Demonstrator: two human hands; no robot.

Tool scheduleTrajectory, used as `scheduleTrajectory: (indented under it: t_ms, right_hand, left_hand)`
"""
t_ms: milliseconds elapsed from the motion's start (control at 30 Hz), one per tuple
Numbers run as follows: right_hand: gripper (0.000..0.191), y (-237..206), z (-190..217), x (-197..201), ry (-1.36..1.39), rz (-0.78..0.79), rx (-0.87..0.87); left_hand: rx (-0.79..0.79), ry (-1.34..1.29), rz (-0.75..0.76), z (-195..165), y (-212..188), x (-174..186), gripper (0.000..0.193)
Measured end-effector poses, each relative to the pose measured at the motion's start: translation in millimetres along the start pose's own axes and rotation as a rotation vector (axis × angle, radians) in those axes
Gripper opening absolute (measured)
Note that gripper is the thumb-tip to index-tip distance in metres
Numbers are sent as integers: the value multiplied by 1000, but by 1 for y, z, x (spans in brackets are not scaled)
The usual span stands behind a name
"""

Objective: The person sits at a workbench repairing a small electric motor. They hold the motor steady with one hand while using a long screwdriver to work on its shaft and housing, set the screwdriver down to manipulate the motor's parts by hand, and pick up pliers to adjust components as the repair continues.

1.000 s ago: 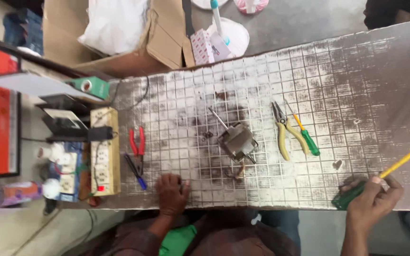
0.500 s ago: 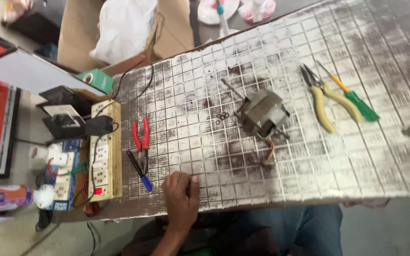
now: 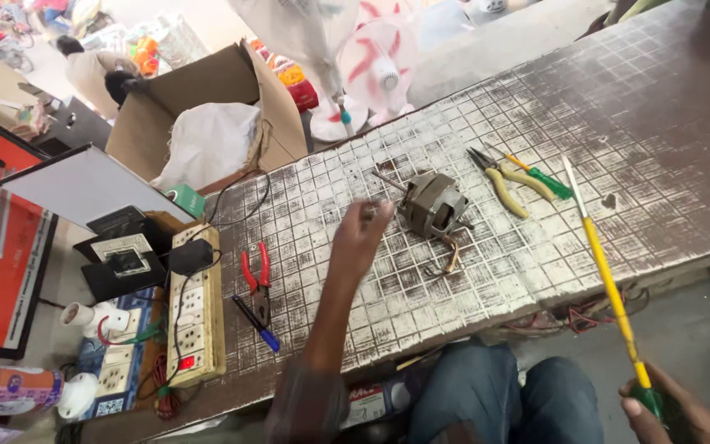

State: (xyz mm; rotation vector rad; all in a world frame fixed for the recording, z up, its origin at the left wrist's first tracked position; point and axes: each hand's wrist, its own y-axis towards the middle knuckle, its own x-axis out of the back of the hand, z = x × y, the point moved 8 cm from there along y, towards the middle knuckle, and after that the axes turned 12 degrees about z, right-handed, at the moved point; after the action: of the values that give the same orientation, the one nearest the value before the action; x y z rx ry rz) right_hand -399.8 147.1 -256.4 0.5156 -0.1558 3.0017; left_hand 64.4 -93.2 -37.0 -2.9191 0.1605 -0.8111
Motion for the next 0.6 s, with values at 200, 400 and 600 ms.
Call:
scheduleTrajectory:
  t_ms: [200,400,600]
  right_hand:
    - [40,-13,-31,-11,-121,-264,-65]
    - [47,-28,-64,-19,-169,-172,-148]
    - [40,-77,-65,-41,-37,-262,-99]
  left_hand:
    - [129,39,93,-10,94,-31,97]
    - [-22,-214,321,19,119,-65,69]
    - [-223,-284,424,18,102,-61,51]
